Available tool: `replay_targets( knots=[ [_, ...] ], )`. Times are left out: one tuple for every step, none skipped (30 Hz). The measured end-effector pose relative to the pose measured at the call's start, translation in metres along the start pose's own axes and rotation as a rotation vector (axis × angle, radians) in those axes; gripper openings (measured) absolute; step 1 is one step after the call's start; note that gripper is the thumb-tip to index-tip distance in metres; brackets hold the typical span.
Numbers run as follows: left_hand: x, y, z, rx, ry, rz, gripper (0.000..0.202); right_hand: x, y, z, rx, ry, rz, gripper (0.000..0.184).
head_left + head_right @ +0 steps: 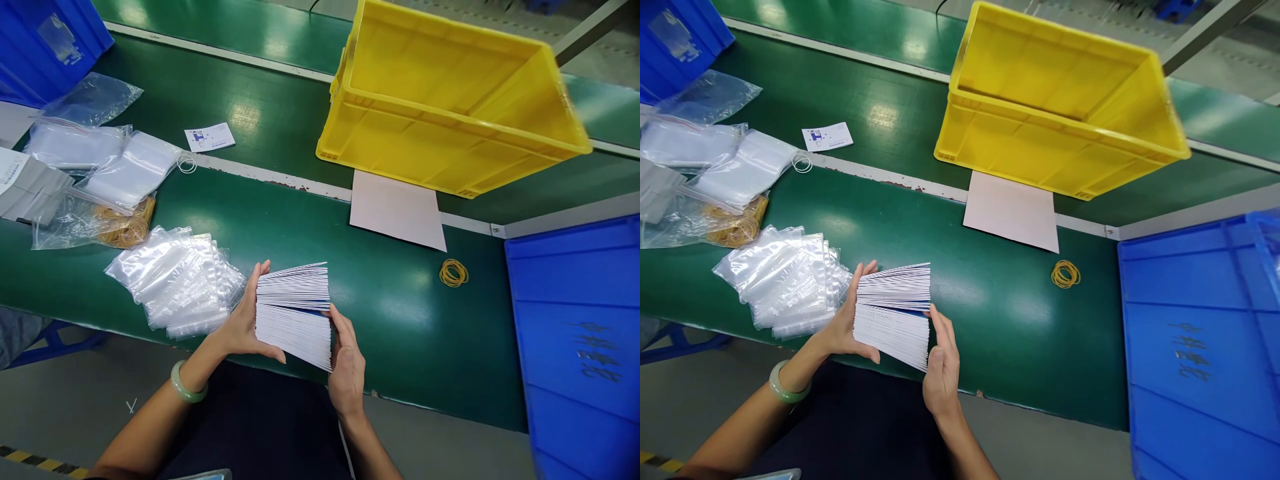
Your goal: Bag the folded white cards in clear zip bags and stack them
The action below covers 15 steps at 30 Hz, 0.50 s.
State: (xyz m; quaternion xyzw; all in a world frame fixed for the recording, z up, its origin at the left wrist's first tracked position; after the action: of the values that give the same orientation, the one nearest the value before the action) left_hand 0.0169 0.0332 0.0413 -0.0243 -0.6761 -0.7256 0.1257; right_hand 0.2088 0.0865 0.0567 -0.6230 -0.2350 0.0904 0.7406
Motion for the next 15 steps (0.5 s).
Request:
replay_targets(
  knots=[
    [0.000, 0.000, 0.000, -0.001, 0.002, 0.001, 0.150, 0.001, 0.000, 0.001, 0.005, 0.016, -0.002, 0.053],
    [0.000, 0.000, 0.000, -0.004, 0.003, 0.001, 0.151, 0.003, 0.000, 0.002, 0.012, 0.035, -0.001, 0.051],
    [0.000, 0.000, 0.000, -0.006, 0.003, 0.002, 0.151, 0.004, 0.001, 0.003, 0.019, 0.051, 0.004, 0.048],
    [0.000, 0.000, 0.000, -0.007, 0.004, 0.003, 0.151, 0.004, 0.002, 0.004, 0.026, 0.060, 0.012, 0.046],
    [0.000, 0.000, 0.000, -0.007, 0.004, 0.004, 0.151, 0.004, 0.002, 0.005, 0.031, 0.061, 0.021, 0.044],
    [0.000, 0.000, 0.000, -0.006, 0.004, 0.003, 0.151, 0.004, 0.003, 0.007, 0.033, 0.055, 0.030, 0.043],
    [0.000, 0.000, 0.000, -0.004, 0.003, 0.001, 0.151, 0.004, 0.004, 0.008, 0.033, 0.052, 0.036, 0.043],
    [0.000, 0.000, 0.000, 0.000, 0.003, -0.002, 0.150, 0.004, 0.005, 0.010, 0.030, 0.049, 0.039, 0.044],
    [0.000, -0.001, 0.000, 0.002, 0.004, -0.004, 0.150, 0.004, 0.006, 0.011, 0.025, 0.046, 0.039, 0.046],
    [0.000, 0.000, 0.000, 0.001, 0.004, -0.005, 0.149, 0.004, 0.007, 0.012, 0.020, 0.042, 0.036, 0.049],
    [0.000, 0.000, 0.000, -0.001, 0.003, -0.004, 0.148, 0.004, 0.007, 0.013, 0.016, 0.034, 0.032, 0.052],
    [0.000, 0.000, 0.000, -0.004, 0.003, -0.003, 0.148, 0.004, 0.007, 0.014, 0.013, 0.025, 0.027, 0.054],
    [0.000, 0.000, 0.000, -0.008, 0.003, 0.000, 0.148, 0.004, 0.007, 0.014, 0.011, 0.016, 0.021, 0.056],
    [0.000, 0.000, 0.000, -0.011, 0.003, 0.003, 0.149, 0.004, 0.007, 0.014, 0.011, 0.011, 0.016, 0.056],
    [0.000, 0.000, 0.000, -0.011, 0.003, 0.007, 0.150, 0.004, 0.006, 0.014, 0.013, 0.010, 0.011, 0.055]
  ],
)
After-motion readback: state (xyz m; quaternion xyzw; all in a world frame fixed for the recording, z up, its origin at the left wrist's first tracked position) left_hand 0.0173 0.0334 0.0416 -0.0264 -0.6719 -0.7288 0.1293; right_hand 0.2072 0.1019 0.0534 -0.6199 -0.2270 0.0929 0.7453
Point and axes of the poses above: each hand's wrist, its own z-axis towards the middle knuckle, its own x-axis out of the back of the hand, y = z × x, the point moved 6 cm from there along z, towards the middle knuckle, and after that the axes turned 5 degrees about x, right-handed, at the moved point
